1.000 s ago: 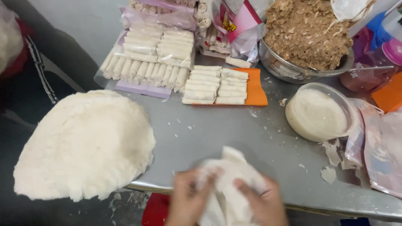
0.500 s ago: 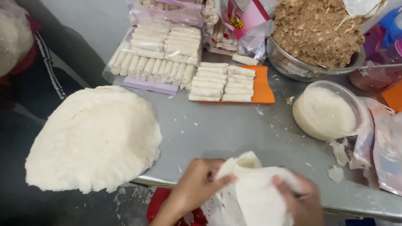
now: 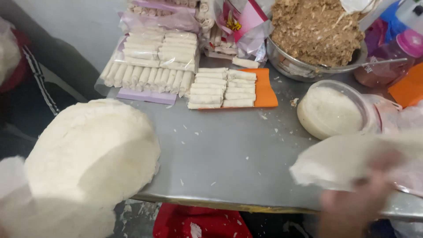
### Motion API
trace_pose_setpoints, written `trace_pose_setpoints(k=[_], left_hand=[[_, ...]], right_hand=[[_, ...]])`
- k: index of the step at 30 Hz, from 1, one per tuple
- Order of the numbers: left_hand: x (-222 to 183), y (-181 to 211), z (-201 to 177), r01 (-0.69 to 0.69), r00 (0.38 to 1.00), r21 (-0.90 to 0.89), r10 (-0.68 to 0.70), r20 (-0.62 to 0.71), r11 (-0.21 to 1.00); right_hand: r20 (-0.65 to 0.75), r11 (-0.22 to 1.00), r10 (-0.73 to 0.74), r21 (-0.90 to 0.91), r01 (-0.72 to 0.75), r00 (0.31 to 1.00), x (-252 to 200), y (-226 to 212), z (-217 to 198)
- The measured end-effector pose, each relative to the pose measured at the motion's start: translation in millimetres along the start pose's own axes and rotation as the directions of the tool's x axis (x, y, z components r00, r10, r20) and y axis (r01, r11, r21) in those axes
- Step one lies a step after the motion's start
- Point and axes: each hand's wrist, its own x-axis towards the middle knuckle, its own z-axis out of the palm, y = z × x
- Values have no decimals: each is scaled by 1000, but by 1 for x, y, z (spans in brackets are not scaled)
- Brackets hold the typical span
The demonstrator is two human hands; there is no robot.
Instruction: Rolling thin dough wrappers with filling into cylinders
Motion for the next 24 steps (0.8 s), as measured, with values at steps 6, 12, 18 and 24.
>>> trace_pose_setpoints(k=[6,12,18,24], left_hand=[[141,14,213,-570,640,-819,660,-393,65],[-40,55,108,-939,342,-341,-32,-939,-30],[68,141,104,-856,505,-453,212,-837,250],[43,177,131,-939,90,22,310,-946,342]], right_hand=[[992,987,41,-22,-157,120,-119,-84,122],[899,951,281,-213,225,-336,-59,-61,99],[828,579,518,-525,624,215,39,2,67],[983,308,39,-181,934,178,131,6,57]])
